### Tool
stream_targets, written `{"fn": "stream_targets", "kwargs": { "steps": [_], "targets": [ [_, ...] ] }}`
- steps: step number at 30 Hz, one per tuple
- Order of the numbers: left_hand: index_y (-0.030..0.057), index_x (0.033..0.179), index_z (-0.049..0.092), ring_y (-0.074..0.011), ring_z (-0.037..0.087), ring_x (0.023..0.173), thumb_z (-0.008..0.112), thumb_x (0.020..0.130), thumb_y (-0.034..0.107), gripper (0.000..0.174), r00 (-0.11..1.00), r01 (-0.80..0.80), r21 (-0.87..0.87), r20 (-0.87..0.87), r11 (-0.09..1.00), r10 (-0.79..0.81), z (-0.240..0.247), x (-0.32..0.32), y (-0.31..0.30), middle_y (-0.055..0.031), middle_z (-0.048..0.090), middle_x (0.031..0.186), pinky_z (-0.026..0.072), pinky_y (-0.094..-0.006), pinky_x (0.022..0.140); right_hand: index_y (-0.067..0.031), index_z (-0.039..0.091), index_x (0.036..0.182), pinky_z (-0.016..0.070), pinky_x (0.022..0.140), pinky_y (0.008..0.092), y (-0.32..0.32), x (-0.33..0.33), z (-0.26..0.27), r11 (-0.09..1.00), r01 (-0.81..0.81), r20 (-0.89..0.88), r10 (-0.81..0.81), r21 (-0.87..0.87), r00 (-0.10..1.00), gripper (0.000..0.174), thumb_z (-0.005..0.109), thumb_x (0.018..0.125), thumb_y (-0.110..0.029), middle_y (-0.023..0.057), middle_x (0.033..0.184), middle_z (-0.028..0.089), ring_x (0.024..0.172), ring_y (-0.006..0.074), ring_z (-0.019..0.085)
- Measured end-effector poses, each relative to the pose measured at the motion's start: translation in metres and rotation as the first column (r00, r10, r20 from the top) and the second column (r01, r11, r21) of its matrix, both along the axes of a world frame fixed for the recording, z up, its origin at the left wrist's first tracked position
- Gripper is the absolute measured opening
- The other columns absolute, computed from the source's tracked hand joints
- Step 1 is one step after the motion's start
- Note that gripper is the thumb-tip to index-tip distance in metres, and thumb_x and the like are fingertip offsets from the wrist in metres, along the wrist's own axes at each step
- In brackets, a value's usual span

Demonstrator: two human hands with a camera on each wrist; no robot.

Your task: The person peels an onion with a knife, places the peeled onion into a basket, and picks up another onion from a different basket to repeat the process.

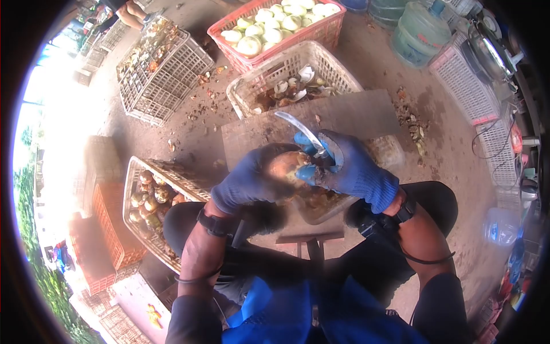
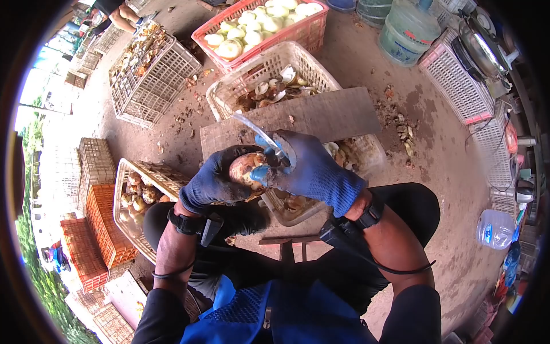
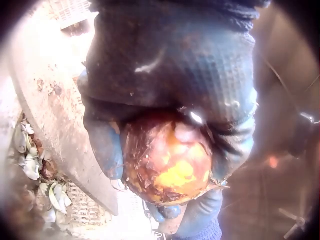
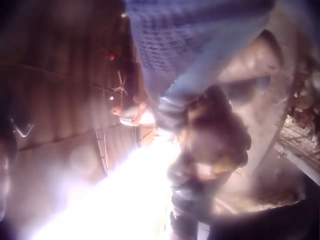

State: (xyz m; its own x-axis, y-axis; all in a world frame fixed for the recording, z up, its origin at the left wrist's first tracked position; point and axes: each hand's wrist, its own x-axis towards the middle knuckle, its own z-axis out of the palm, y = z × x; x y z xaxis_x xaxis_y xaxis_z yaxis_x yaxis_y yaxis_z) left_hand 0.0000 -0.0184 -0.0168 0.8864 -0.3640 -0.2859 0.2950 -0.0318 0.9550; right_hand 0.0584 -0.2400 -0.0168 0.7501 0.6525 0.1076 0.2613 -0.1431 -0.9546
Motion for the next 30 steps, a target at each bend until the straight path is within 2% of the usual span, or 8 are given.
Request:
{"fn": "stream_targets", "kwargs": {
  "steps": [7, 10, 13, 15, 17, 20, 26, 30],
  "targets": [
    [-0.0025, 0.128, 0.055, -0.0148, 0.057, 0.108, 0.080, 0.067, 0.008, 0.067, 0.982, 0.124, 0.185, 0.115, 0.975, -0.147, 0.026, 0.000, -0.004, -0.0088, 0.063, 0.118, 0.0452, -0.0293, 0.096, -0.0001, 0.065, 0.106, 0.0538, 0.068, 0.0272, -0.010, 0.007, 0.005, 0.999, -0.041, -0.285, 0.041, 0.003, 0.958, 0.027, 0.073, 0.083, -0.011, 0.0078, 0.086, 0.070, 0.072, 0.0123, 0.065],
    [-0.0033, 0.135, 0.048, -0.0172, 0.059, 0.109, 0.089, 0.059, 0.021, 0.090, 0.998, 0.056, -0.056, 0.045, 0.997, -0.054, 0.013, -0.005, -0.001, -0.0105, 0.063, 0.121, 0.0444, -0.0338, 0.100, -0.0021, 0.067, 0.103, 0.0484, 0.050, 0.0220, -0.010, 0.007, 0.027, 0.998, 0.028, -0.549, -0.057, -0.061, 0.834, 0.016, 0.067, 0.088, -0.009, 0.0016, 0.079, 0.066, 0.058, 0.0046, 0.056],
    [-0.0001, 0.129, 0.054, -0.0148, 0.060, 0.104, 0.080, 0.069, 0.003, 0.065, 0.993, -0.065, -0.108, 0.095, 0.992, 0.076, 0.015, -0.010, -0.003, -0.0090, 0.064, 0.114, 0.0485, -0.0305, 0.092, -0.0020, 0.067, 0.101, 0.0472, 0.048, 0.0226, -0.010, 0.013, 0.005, 0.978, 0.210, -0.455, -0.180, 0.016, 0.872, 0.015, 0.066, 0.090, -0.011, 0.0011, 0.076, 0.065, 0.057, 0.0052, 0.056],
    [-0.0029, 0.127, 0.053, -0.0184, 0.065, 0.100, 0.072, 0.078, 0.002, 0.052, 0.950, -0.313, -0.568, -0.177, 0.761, 0.258, 0.011, -0.015, -0.006, -0.0114, 0.067, 0.108, 0.0513, -0.0324, 0.091, -0.0019, 0.067, 0.098, 0.0475, 0.050, 0.0241, -0.016, 0.017, -0.001, 0.978, 0.197, -0.475, -0.209, -0.075, 0.855, 0.015, 0.067, 0.089, -0.014, 0.0005, 0.073, 0.064, 0.058, 0.0064, 0.058],
    [-0.0031, 0.125, 0.054, -0.0185, 0.065, 0.102, 0.070, 0.082, 0.003, 0.046, 0.931, -0.337, -0.644, -0.119, 0.687, 0.345, 0.000, -0.006, 0.001, -0.0116, 0.067, 0.108, 0.0517, -0.0320, 0.091, -0.0022, 0.067, 0.097, 0.0477, 0.050, 0.0249, -0.018, 0.020, -0.004, 0.962, 0.156, -0.434, -0.243, -0.225, 0.868, 0.016, 0.070, 0.088, -0.016, 0.0006, 0.070, 0.063, 0.059, 0.0064, 0.059],
    [-0.0011, 0.124, 0.056, -0.0171, 0.065, 0.099, 0.068, 0.086, 0.004, 0.040, 0.833, -0.435, -0.173, 0.297, 0.884, 0.467, -0.026, 0.002, 0.011, -0.0101, 0.067, 0.111, 0.0519, -0.0308, 0.088, -0.0020, 0.067, 0.098, 0.0493, 0.053, 0.0268, -0.009, 0.010, -0.036, 0.932, 0.237, 0.116, -0.213, -0.275, 0.970, 0.022, 0.074, 0.085, -0.018, 0.0007, 0.068, 0.063, 0.059, 0.0079, 0.060],
    [0.0019, 0.130, 0.051, -0.0263, 0.056, 0.116, 0.058, 0.094, 0.020, 0.041, 0.862, -0.418, -0.222, 0.209, 0.881, 0.461, -0.049, 0.006, 0.007, -0.0123, 0.059, 0.127, 0.0432, -0.0436, 0.101, -0.0014, 0.068, 0.094, 0.0509, 0.061, 0.0283, 0.020, -0.008, -0.005, 0.973, 0.159, -0.437, -0.219, -0.169, 0.872, 0.025, 0.078, 0.083, -0.021, 0.0027, 0.073, 0.067, 0.063, 0.0096, 0.058],
    [0.0007, 0.115, 0.062, -0.0178, 0.065, 0.095, 0.064, 0.090, 0.003, 0.026, 0.748, -0.564, -0.214, 0.277, 0.798, 0.603, -0.059, 0.018, -0.015, -0.0088, 0.068, 0.107, 0.0524, -0.0314, 0.083, -0.0009, 0.069, 0.094, 0.0495, 0.060, 0.0270, 0.034, -0.006, -0.017, 0.984, 0.166, -0.414, -0.177, -0.063, 0.893, 0.023, 0.078, 0.083, -0.019, 0.0031, 0.074, 0.067, 0.064, 0.0071, 0.055]
  ]
}}
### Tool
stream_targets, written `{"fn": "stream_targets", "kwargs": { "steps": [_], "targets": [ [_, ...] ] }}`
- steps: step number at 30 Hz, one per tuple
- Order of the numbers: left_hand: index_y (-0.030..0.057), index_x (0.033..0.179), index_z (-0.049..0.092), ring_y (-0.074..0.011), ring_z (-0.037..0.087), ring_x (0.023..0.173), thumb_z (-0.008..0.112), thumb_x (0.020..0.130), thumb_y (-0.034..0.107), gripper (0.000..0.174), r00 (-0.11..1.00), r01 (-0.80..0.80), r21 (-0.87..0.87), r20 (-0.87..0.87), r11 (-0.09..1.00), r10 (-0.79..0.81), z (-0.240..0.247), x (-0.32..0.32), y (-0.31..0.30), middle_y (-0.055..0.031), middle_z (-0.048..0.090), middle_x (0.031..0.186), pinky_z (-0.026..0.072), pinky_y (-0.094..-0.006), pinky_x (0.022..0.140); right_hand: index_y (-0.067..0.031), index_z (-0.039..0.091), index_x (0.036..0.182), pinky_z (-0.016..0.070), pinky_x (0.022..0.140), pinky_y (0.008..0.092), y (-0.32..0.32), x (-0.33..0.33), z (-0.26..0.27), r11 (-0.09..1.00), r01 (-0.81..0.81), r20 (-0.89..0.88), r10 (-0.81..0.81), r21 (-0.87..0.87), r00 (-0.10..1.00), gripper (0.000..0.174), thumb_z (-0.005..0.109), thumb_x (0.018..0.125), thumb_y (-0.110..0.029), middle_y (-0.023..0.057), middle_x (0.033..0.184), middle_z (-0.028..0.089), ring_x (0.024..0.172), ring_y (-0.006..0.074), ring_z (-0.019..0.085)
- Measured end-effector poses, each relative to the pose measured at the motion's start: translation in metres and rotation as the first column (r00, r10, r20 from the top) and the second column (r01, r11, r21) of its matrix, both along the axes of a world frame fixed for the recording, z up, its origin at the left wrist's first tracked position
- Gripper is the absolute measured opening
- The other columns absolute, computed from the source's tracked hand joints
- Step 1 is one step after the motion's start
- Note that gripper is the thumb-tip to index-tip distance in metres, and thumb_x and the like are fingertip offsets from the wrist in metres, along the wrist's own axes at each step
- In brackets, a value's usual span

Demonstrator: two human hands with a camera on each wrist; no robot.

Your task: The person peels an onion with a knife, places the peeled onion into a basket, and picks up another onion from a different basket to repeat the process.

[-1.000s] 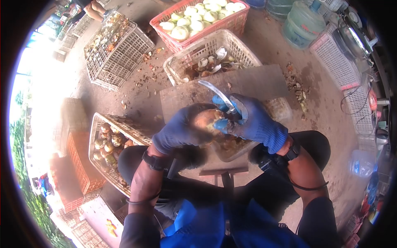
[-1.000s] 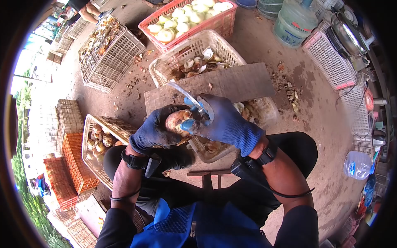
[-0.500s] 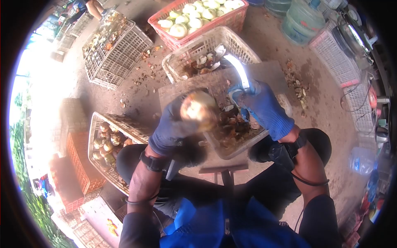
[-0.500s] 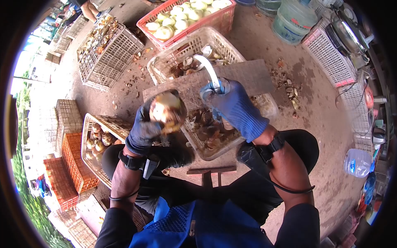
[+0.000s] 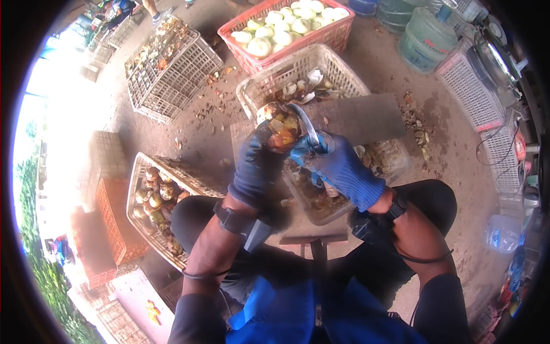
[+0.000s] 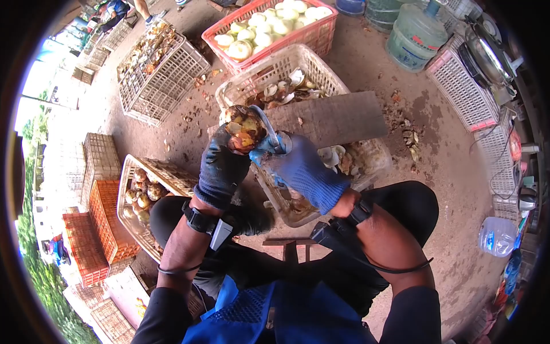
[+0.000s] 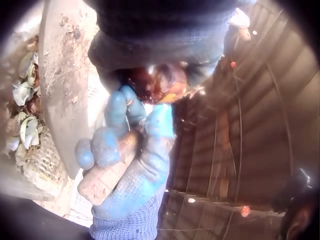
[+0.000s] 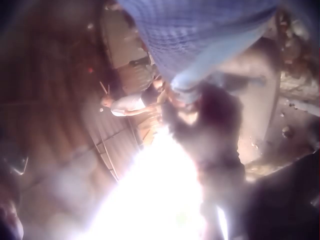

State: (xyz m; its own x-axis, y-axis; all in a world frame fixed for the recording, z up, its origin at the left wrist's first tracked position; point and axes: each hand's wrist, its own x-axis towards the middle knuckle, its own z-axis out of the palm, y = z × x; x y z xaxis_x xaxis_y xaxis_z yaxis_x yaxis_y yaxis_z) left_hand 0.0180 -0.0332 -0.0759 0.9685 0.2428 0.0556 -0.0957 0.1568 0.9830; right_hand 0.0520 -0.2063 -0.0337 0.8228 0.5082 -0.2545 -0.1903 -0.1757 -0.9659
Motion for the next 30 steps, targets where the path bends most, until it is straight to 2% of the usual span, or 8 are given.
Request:
{"fn": "stream_targets", "kwargs": {
  "steps": [6, 9, 12, 17, 21, 24, 28, 30],
  "targets": [
    [-0.0023, 0.134, 0.047, -0.0278, 0.054, 0.123, 0.055, 0.095, 0.020, 0.045, 0.982, 0.157, 0.239, -0.136, 0.958, -0.127, 0.021, -0.009, 0.011, -0.0176, 0.055, 0.132, 0.0403, -0.0420, 0.109, 0.0021, 0.067, 0.091, 0.0472, 0.051, 0.0261, 0.003, 0.007, 0.003, 0.988, 0.070, -0.165, -0.047, 0.139, 0.985, 0.022, 0.076, 0.084, -0.017, 0.0032, 0.072, 0.065, 0.057, 0.0073, 0.055],
    [0.0002, 0.120, 0.058, -0.0208, 0.062, 0.102, 0.063, 0.092, 0.013, 0.031, 0.977, 0.196, -0.102, -0.069, 0.975, -0.203, 0.039, -0.007, 0.005, -0.0119, 0.065, 0.111, 0.0483, -0.0345, 0.089, 0.0025, 0.065, 0.091, 0.0445, 0.043, 0.0256, -0.005, 0.010, 0.017, 0.973, 0.104, -0.312, -0.036, 0.204, 0.949, 0.021, 0.073, 0.087, -0.016, 0.0047, 0.070, 0.064, 0.050, 0.0087, 0.056],
    [0.0013, 0.112, 0.064, -0.0180, 0.066, 0.091, 0.066, 0.090, 0.010, 0.024, 0.984, 0.129, 0.259, 0.088, 0.957, -0.157, 0.036, -0.004, 0.007, -0.0092, 0.069, 0.101, 0.0526, -0.0306, 0.079, 0.0018, 0.063, 0.093, 0.0425, 0.038, 0.0255, -0.008, 0.011, 0.025, 0.970, 0.121, -0.297, -0.055, 0.210, 0.953, 0.020, 0.070, 0.090, -0.017, 0.0053, 0.069, 0.063, 0.046, 0.0098, 0.056],
    [0.0017, 0.112, 0.064, -0.0234, 0.067, 0.093, 0.067, 0.088, 0.008, 0.025, 0.989, 0.141, -0.049, -0.025, 0.989, -0.142, 0.038, -0.008, 0.005, -0.0119, 0.069, 0.107, 0.0533, -0.0319, 0.081, -0.0002, 0.063, 0.094, 0.0425, 0.037, 0.0252, -0.005, 0.010, 0.021, 0.974, 0.099, -0.305, -0.032, 0.204, 0.952, 0.018, 0.069, 0.090, -0.016, 0.0044, 0.069, 0.062, 0.045, 0.0101, 0.055],
    [0.0025, 0.115, 0.063, -0.0256, 0.065, 0.100, 0.064, 0.089, 0.008, 0.026, 0.992, 0.092, 0.558, 0.022, 0.825, -0.126, 0.024, -0.006, 0.015, -0.0118, 0.067, 0.111, 0.0524, -0.0336, 0.088, -0.0015, 0.064, 0.093, 0.0452, 0.044, 0.0242, 0.000, 0.006, 0.019, 0.970, 0.065, -0.203, -0.017, 0.235, 0.979, 0.019, 0.074, 0.086, -0.016, 0.0036, 0.070, 0.063, 0.051, 0.0089, 0.056],
    [0.0028, 0.120, 0.060, -0.0270, 0.063, 0.105, 0.060, 0.092, 0.012, 0.030, 0.992, 0.125, -0.015, -0.013, 0.992, -0.125, 0.027, -0.007, 0.006, -0.0113, 0.065, 0.115, 0.0504, -0.0368, 0.094, -0.0019, 0.065, 0.090, 0.0477, 0.052, 0.0245, 0.006, 0.004, 0.012, 0.987, 0.069, -0.040, -0.064, 0.148, 0.997, 0.022, 0.079, 0.082, -0.017, 0.0035, 0.071, 0.065, 0.058, 0.0078, 0.057],
    [0.0012, 0.126, 0.054, -0.0250, 0.062, 0.106, 0.059, 0.091, 0.007, 0.036, 0.960, 0.083, -0.896, -0.046, 0.437, -0.277, 0.048, -0.006, 0.007, -0.0117, 0.064, 0.117, 0.0497, -0.0359, 0.095, -0.0018, 0.065, 0.087, 0.0507, 0.060, 0.0274, 0.011, -0.003, -0.003, 0.995, 0.056, 0.159, -0.069, 0.087, 0.985, 0.026, 0.082, 0.078, -0.019, 0.0062, 0.072, 0.067, 0.063, 0.0093, 0.059],
    [-0.0001, 0.124, 0.054, -0.0228, 0.063, 0.104, 0.061, 0.087, 0.001, 0.038, 0.962, 0.039, -0.886, -0.091, 0.462, -0.257, 0.058, -0.005, 0.001, -0.0107, 0.065, 0.115, 0.0508, -0.0331, 0.092, -0.0018, 0.065, 0.086, 0.0517, 0.062, 0.0295, 0.011, -0.002, -0.006, 0.994, 0.054, 0.209, -0.074, 0.097, 0.975, 0.026, 0.082, 0.077, -0.019, 0.0082, 0.073, 0.068, 0.064, 0.0117, 0.061]
  ]
}}
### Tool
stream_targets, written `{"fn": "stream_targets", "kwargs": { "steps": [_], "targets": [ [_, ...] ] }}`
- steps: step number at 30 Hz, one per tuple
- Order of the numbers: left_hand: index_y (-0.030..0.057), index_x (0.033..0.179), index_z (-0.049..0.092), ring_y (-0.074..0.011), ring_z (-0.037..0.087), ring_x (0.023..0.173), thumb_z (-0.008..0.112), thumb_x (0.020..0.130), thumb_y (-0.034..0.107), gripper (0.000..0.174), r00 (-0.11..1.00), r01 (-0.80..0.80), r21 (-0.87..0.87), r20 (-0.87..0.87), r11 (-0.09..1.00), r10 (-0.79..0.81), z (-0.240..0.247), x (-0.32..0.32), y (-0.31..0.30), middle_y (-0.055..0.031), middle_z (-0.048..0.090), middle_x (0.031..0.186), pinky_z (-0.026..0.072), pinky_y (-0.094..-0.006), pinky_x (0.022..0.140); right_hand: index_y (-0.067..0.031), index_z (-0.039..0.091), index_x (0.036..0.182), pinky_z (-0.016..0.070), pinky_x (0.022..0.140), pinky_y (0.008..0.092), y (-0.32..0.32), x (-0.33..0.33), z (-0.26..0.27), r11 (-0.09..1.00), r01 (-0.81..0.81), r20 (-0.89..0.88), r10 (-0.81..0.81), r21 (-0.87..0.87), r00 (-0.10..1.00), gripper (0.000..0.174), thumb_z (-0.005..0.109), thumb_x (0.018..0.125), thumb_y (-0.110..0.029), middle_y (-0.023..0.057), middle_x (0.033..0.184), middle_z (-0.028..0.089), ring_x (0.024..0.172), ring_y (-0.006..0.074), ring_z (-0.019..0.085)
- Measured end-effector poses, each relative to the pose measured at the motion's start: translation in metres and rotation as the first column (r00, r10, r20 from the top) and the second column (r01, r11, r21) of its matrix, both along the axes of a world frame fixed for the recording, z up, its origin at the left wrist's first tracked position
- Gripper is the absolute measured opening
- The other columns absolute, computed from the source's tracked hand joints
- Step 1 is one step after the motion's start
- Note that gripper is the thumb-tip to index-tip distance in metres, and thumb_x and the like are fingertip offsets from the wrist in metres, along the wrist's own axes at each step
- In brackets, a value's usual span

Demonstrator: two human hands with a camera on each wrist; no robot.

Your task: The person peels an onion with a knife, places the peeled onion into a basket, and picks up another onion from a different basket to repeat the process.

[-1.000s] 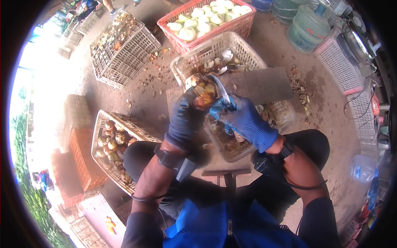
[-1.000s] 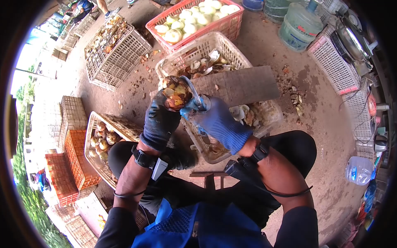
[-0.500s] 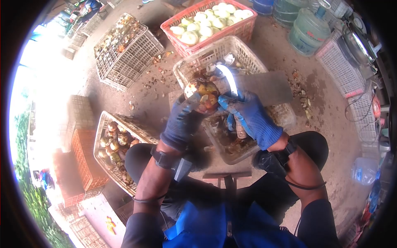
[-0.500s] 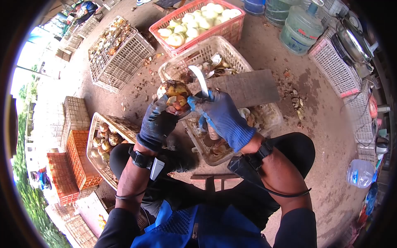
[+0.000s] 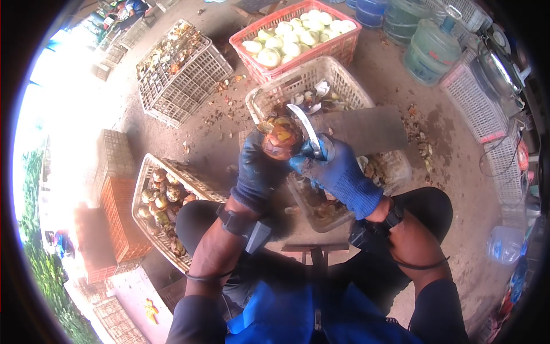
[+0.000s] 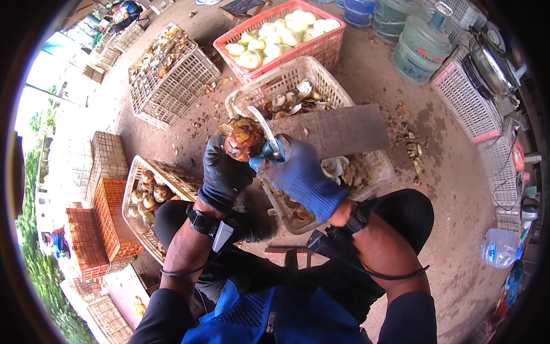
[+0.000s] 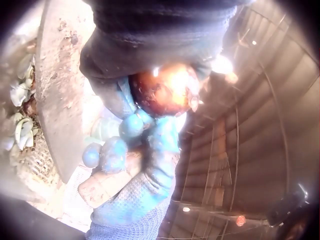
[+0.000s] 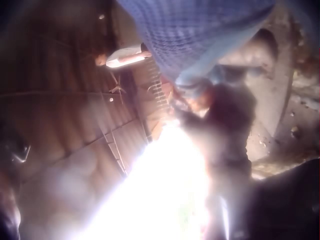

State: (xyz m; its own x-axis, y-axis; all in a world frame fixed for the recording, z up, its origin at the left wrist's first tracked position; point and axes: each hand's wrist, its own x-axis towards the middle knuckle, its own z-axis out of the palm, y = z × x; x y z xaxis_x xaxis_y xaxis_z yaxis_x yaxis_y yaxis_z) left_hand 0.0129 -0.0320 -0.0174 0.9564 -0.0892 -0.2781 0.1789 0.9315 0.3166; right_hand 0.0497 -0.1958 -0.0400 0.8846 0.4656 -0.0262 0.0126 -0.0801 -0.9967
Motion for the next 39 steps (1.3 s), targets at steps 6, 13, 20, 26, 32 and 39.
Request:
{"fn": "stream_targets", "kwargs": {
  "steps": [6, 13, 20, 26, 32, 39],
  "targets": [
    [-0.0005, 0.118, 0.055, -0.0199, 0.066, 0.097, 0.071, 0.079, -0.001, 0.042, 0.983, -0.175, 0.744, 0.166, 0.645, 0.076, -0.046, 0.006, 0.005, -0.0085, 0.067, 0.110, 0.0526, -0.0303, 0.084, -0.0018, 0.064, 0.086, 0.0527, 0.064, 0.0333, -0.003, 0.003, -0.002, 1.000, 0.009, 0.077, -0.008, -0.013, 0.997, 0.027, 0.082, 0.076, -0.020, 0.0126, 0.074, 0.068, 0.066, 0.0178, 0.065],
    [-0.0006, 0.116, 0.056, -0.0180, 0.064, 0.096, 0.064, 0.087, 0.006, 0.031, 0.979, -0.146, 0.643, 0.203, 0.752, 0.016, -0.034, 0.002, -0.001, -0.0062, 0.065, 0.108, 0.0517, -0.0316, 0.086, -0.0034, 0.064, 0.084, 0.0518, 0.062, 0.0349, -0.005, -0.002, 0.010, 0.995, 0.047, 0.146, -0.034, -0.090, 0.989, 0.027, 0.082, 0.075, -0.021, 0.0125, 0.071, 0.065, 0.060, 0.0206, 0.060],
    [0.0054, 0.137, 0.047, -0.0296, 0.054, 0.121, 0.060, 0.090, 0.038, 0.059, 0.967, -0.012, 0.904, 0.120, 0.427, -0.226, -0.039, -0.001, 0.011, -0.0126, 0.055, 0.133, 0.0409, -0.0481, 0.106, -0.0027, 0.066, 0.092, 0.0511, 0.059, 0.0324, -0.007, 0.007, -0.009, 0.999, 0.053, 0.074, -0.053, 0.006, 0.996, 0.023, 0.077, 0.080, -0.019, 0.0095, 0.072, 0.065, 0.059, 0.0140, 0.058],
    [-0.0013, 0.124, 0.057, -0.0215, 0.062, 0.102, 0.064, 0.090, 0.018, 0.039, 0.977, 0.002, 0.626, 0.164, 0.780, -0.134, -0.025, -0.006, 0.018, -0.0096, 0.065, 0.113, 0.0496, -0.0364, 0.091, -0.0027, 0.066, 0.093, 0.0495, 0.057, 0.0308, -0.019, 0.006, 0.018, 0.999, -0.046, -0.199, 0.041, -0.017, 0.979, 0.020, 0.075, 0.082, -0.016, 0.0060, 0.070, 0.064, 0.059, 0.0108, 0.056],
    [-0.0048, 0.127, 0.054, -0.0264, 0.063, 0.109, 0.073, 0.083, 0.016, 0.052, 0.955, 0.121, 0.560, 0.160, 0.820, -0.250, -0.018, -0.009, 0.033, -0.0150, 0.064, 0.119, 0.0492, -0.0391, 0.098, -0.0002, 0.067, 0.096, 0.0487, 0.055, 0.0293, -0.020, 0.008, 0.017, 0.993, -0.066, -0.114, 0.054, -0.101, 0.992, 0.016, 0.069, 0.085, -0.012, 0.0060, 0.069, 0.064, 0.059, 0.0102, 0.057],
    [-0.0048, 0.131, 0.052, -0.0242, 0.063, 0.109, 0.073, 0.080, 0.007, 0.056, 0.950, 0.046, 0.664, 0.202, 0.746, -0.238, -0.009, -0.012, 0.023, -0.0139, 0.064, 0.121, 0.0484, -0.0366, 0.098, -0.0002, 0.064, 0.105, 0.0475, 0.050, 0.0271, -0.023, 0.017, 0.008, 0.996, -0.057, -0.176, 0.068, 0.067, 0.982, 0.018, 0.061, 0.090, -0.009, 0.0045, 0.074, 0.063, 0.056, 0.0107, 0.057]
  ]
}}
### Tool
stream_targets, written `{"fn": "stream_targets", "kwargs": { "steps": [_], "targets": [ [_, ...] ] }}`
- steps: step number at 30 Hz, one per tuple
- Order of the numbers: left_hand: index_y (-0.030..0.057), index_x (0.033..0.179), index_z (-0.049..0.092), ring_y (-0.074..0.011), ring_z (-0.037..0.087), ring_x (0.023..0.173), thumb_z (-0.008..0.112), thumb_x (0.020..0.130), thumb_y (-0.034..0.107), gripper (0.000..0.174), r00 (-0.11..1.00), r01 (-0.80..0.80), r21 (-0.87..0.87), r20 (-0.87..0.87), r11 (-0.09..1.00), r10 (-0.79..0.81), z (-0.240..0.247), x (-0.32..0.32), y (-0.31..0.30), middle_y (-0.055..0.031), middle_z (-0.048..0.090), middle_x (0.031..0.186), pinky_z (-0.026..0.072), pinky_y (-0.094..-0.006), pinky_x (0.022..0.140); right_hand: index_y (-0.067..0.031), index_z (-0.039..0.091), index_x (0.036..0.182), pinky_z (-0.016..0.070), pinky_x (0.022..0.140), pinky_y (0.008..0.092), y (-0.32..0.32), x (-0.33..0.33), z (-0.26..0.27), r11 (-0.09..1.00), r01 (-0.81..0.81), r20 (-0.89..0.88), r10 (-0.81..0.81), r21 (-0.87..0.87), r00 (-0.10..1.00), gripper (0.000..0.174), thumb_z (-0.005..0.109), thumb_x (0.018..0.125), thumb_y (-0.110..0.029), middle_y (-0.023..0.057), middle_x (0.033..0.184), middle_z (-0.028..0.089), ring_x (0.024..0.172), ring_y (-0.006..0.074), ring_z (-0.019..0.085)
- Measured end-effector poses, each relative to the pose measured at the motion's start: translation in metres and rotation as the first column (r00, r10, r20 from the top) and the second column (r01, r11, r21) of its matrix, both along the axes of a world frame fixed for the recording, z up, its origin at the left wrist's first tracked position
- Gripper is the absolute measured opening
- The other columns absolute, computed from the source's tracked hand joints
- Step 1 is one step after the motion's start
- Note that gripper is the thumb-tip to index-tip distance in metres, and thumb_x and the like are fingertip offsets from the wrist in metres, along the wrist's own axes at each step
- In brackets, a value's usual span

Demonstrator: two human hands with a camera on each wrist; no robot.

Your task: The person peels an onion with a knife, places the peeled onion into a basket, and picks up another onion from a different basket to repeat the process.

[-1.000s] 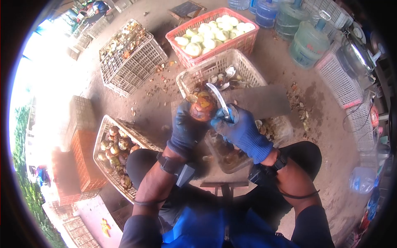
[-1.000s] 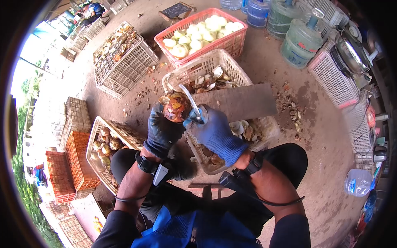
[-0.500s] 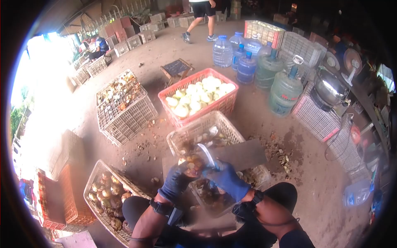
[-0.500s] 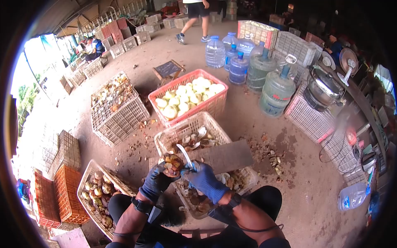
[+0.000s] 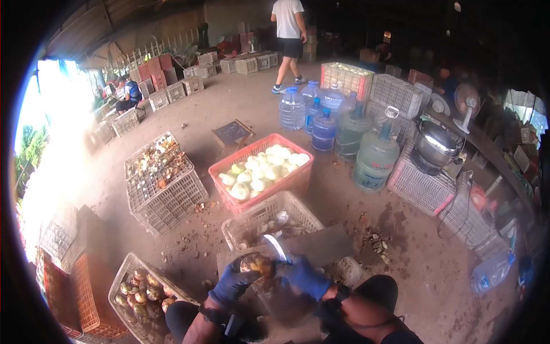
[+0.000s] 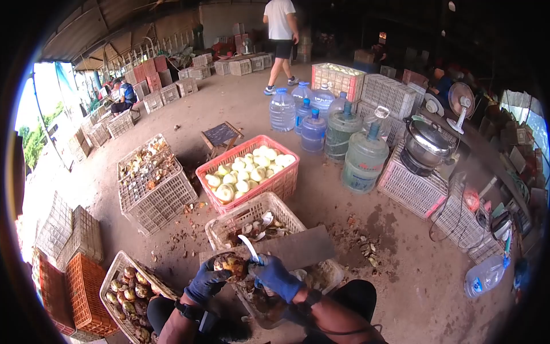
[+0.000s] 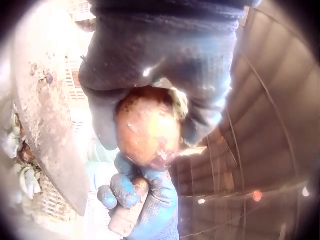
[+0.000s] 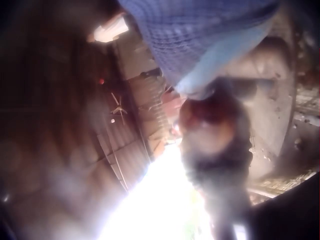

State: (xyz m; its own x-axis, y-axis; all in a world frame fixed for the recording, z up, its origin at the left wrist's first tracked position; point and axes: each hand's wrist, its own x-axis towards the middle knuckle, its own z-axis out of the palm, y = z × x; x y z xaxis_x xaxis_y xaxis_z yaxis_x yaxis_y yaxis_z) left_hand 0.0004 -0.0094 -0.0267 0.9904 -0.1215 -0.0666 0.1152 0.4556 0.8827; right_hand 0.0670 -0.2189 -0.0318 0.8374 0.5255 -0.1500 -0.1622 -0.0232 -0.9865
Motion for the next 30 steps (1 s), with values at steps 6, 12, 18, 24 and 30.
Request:
{"fn": "stream_targets", "kwargs": {
  "steps": [6, 12, 18, 24, 30],
  "targets": [
    [0.0011, 0.136, 0.047, -0.0178, 0.061, 0.106, 0.078, 0.075, -0.002, 0.069, 0.995, -0.082, 0.125, 0.058, 0.989, 0.075, 0.007, -0.005, -0.005, -0.0097, 0.061, 0.123, 0.0531, -0.0300, 0.090, -0.0008, 0.061, 0.106, 0.0484, 0.044, 0.0276, 0.000, -0.006, 0.014, 0.985, -0.043, -0.296, 0.093, 0.169, 0.951, 0.016, 0.053, 0.096, -0.011, 0.0059, 0.073, 0.062, 0.048, 0.0144, 0.059],
    [0.0014, 0.138, 0.047, -0.0168, 0.056, 0.117, 0.089, 0.065, 0.008, 0.084, 0.995, -0.084, 0.324, 0.082, 0.942, 0.061, 0.021, -0.007, -0.005, -0.0070, 0.059, 0.129, 0.0449, -0.0334, 0.102, 0.0014, 0.061, 0.118, 0.0502, 0.047, 0.0265, -0.001, -0.001, 0.023, 0.991, 0.030, -0.325, 0.015, 0.132, 0.946, 0.027, 0.056, 0.093, -0.006, 0.0040, 0.081, 0.062, 0.054, 0.0112, 0.058],
    [0.0017, 0.138, 0.046, -0.0169, 0.056, 0.118, 0.091, 0.061, 0.013, 0.089, 0.979, -0.173, 0.609, 0.194, 0.774, 0.066, 0.019, -0.011, -0.002, -0.0091, 0.058, 0.130, 0.0438, -0.0327, 0.103, 0.0006, 0.060, 0.124, 0.0494, 0.053, 0.0225, 0.002, 0.000, 0.021, 0.995, 0.009, -0.198, 0.012, 0.103, 0.980, 0.033, 0.059, 0.091, -0.003, 0.0035, 0.091, 0.065, 0.058, 0.0069, 0.056],
    [0.0018, 0.136, 0.047, -0.0185, 0.057, 0.117, 0.092, 0.061, 0.016, 0.089, 0.948, -0.285, 0.770, 0.316, 0.570, 0.046, 0.012, -0.013, 0.001, -0.0111, 0.059, 0.128, 0.0453, -0.0336, 0.101, -0.0007, 0.058, 0.127, 0.0488, 0.055, 0.0202, 0.005, -0.006, 0.029, 0.999, -0.027, -0.074, 0.029, 0.025, 0.997, 0.036, 0.060, 0.092, -0.003, 0.0046, 0.104, 0.067, 0.063, 0.0032, 0.054],
    [0.0008, 0.138, 0.044, -0.0198, 0.057, 0.118, 0.090, 0.063, 0.016, 0.089, 0.925, -0.350, 0.738, 0.372, 0.577, 0.085, -0.004, -0.011, 0.000, -0.0118, 0.059, 0.128, 0.0449, -0.0347, 0.102, -0.0041, 0.058, 0.128, 0.0483, 0.053, 0.0196, 0.003, -0.004, 0.030, 0.999, -0.047, -0.033, 0.047, -0.001, 0.998, 0.036, 0.058, 0.092, -0.002, 0.0048, 0.103, 0.069, 0.062, 0.0034, 0.055]
  ]
}}
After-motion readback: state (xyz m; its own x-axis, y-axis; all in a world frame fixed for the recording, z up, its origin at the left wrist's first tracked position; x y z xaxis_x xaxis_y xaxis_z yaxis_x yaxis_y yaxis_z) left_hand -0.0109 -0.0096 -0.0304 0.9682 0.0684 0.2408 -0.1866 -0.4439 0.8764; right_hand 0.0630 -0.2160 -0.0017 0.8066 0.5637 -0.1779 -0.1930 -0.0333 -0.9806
